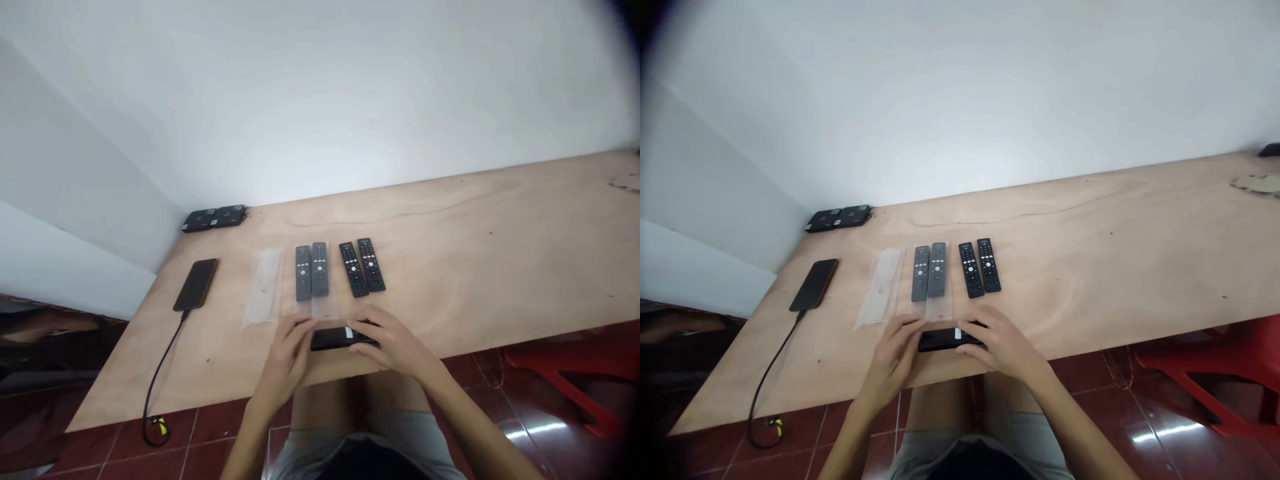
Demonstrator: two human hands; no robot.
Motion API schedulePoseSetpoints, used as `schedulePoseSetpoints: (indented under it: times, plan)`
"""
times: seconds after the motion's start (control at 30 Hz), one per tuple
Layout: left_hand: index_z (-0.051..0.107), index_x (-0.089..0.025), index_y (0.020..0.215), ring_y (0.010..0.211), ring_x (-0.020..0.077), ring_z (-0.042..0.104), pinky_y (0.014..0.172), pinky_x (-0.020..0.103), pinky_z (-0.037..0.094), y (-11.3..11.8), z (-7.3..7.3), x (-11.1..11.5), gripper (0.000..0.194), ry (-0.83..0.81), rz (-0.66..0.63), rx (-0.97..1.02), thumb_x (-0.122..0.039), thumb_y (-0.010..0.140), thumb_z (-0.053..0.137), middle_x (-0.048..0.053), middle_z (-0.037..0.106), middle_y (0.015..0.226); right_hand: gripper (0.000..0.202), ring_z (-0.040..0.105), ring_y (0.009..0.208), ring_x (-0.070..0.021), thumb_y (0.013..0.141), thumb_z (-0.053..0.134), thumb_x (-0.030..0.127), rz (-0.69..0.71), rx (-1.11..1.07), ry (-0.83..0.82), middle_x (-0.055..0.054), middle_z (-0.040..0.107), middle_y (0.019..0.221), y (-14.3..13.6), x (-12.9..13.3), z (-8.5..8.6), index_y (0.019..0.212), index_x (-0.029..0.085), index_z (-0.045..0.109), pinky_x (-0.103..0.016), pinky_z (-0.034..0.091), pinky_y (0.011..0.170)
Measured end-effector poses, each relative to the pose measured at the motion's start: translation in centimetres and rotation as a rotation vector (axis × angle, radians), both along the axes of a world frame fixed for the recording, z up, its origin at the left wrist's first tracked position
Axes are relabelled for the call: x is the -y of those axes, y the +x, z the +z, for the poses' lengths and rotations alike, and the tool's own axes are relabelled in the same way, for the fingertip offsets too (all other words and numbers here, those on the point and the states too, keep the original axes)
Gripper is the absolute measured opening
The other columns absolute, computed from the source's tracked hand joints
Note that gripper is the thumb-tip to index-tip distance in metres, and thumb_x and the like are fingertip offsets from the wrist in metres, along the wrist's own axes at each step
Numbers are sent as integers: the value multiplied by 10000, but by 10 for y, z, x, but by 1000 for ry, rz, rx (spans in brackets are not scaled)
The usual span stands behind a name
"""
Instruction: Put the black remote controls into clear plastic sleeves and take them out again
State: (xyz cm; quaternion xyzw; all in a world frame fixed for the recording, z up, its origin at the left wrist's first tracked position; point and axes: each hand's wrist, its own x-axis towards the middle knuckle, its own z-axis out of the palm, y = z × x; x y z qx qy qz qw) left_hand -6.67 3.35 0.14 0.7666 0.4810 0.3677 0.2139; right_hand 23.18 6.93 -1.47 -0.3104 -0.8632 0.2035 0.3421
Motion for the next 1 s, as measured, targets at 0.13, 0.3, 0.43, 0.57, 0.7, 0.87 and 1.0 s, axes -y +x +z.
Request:
schedulePoseSetpoints:
  times: [0.13,0.3,0.43,0.57,0.7,0.87,1.0]
  plan:
    - [741,-260,1374,1215,342,605,1099,548,495,-48,-1,-13,470,199,293,-141,-83,993,529,132,668,1268,337,769,1100,-297,1105,678,348,-52,-58,15,-120,808,1210,9,-1,-3,1427,260,726,-471,666,964]
    - [798,-225,1123,1156,386,582,1073,587,456,-87,-7,-20,218,235,394,-329,-177,990,632,151,735,1171,293,814,1093,-290,1138,601,290,-131,-62,-48,-74,853,1221,16,-2,2,1366,287,785,-460,677,970]
    - [785,-232,1025,1054,349,605,1011,516,482,-70,-2,-9,123,240,389,-290,-228,1013,663,114,765,1017,297,821,1110,-293,1131,612,294,-161,-27,-92,-49,862,1218,19,-3,6,1358,306,803,-459,677,1001]
    - [774,-232,1013,918,264,669,848,388,536,-24,9,10,118,46,313,-124,-273,1035,665,66,753,957,235,834,1065,-285,1111,658,346,-191,-114,-116,-51,874,1158,25,-4,2,1228,284,852,-427,687,972]
    - [808,-239,1101,976,226,748,856,337,591,23,10,19,169,-209,203,108,-284,1062,649,54,802,1076,195,846,962,-277,1071,724,396,-196,-165,-246,-35,888,1066,31,-5,-1,1113,282,877,-394,693,901]
    - [814,-231,1093,1011,222,773,884,341,616,54,6,16,225,-264,148,173,-172,1022,609,54,821,1100,208,839,913,-272,1044,751,442,-128,-174,-437,-23,889,1023,36,-8,2,1027,283,885,-378,688,869]
    - [809,-223,1099,857,195,766,733,295,603,62,2,15,203,-316,203,217,-184,985,646,38,820,1005,223,828,916,-272,1045,748,457,-106,-171,-470,-24,885,1018,39,-10,3,1019,283,885,-384,677,865]
